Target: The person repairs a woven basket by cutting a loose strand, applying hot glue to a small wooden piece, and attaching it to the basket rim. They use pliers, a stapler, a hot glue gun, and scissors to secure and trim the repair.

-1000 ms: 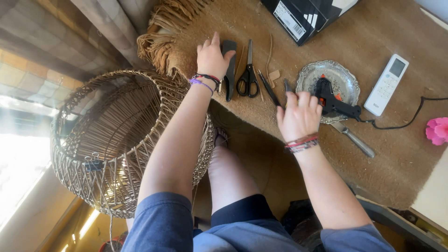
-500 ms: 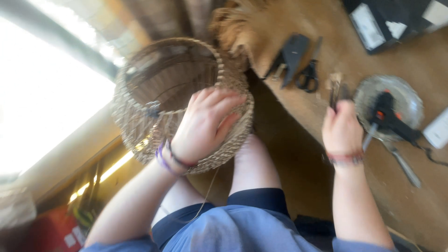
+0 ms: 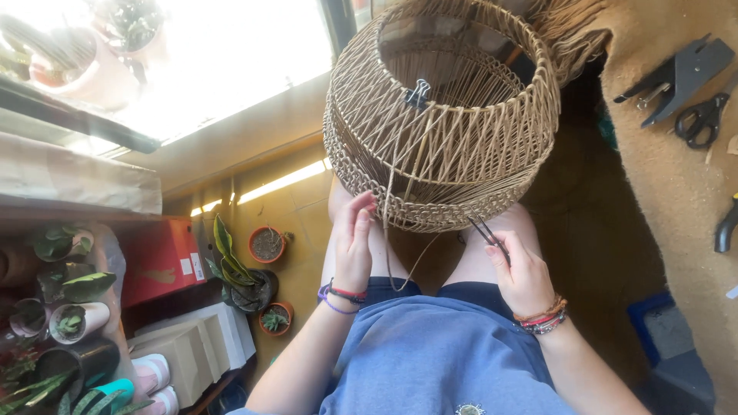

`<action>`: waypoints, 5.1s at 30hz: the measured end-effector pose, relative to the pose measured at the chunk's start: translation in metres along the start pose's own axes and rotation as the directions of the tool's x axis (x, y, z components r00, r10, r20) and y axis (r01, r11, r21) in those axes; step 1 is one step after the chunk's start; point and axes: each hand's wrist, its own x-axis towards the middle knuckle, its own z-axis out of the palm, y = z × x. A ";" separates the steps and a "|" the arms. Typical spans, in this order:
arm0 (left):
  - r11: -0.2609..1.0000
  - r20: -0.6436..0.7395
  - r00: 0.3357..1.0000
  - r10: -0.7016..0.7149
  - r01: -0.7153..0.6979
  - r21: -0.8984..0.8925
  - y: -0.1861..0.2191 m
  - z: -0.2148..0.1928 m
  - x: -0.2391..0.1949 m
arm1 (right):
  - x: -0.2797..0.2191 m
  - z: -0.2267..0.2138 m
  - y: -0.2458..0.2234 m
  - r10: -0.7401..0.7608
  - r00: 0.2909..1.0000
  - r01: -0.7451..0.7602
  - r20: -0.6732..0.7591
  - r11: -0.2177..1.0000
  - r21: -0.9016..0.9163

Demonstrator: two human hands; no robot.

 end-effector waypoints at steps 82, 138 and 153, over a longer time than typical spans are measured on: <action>1.000 0.153 0.988 0.031 -0.030 -0.008 0.036 0.020 -0.001 | 0.037 -0.029 -0.100 -0.675 0.731 0.632 -0.098 0.724 -0.278; 0.995 0.220 0.975 0.040 -0.059 0.079 0.039 0.022 0.000 | 0.023 -0.011 -0.091 -0.687 0.697 0.612 -0.203 0.718 -0.330; 0.992 0.206 0.977 0.059 -0.081 0.098 0.035 0.025 -0.002 | 0.020 -0.010 -0.090 -0.366 0.926 0.365 -0.098 0.931 -0.024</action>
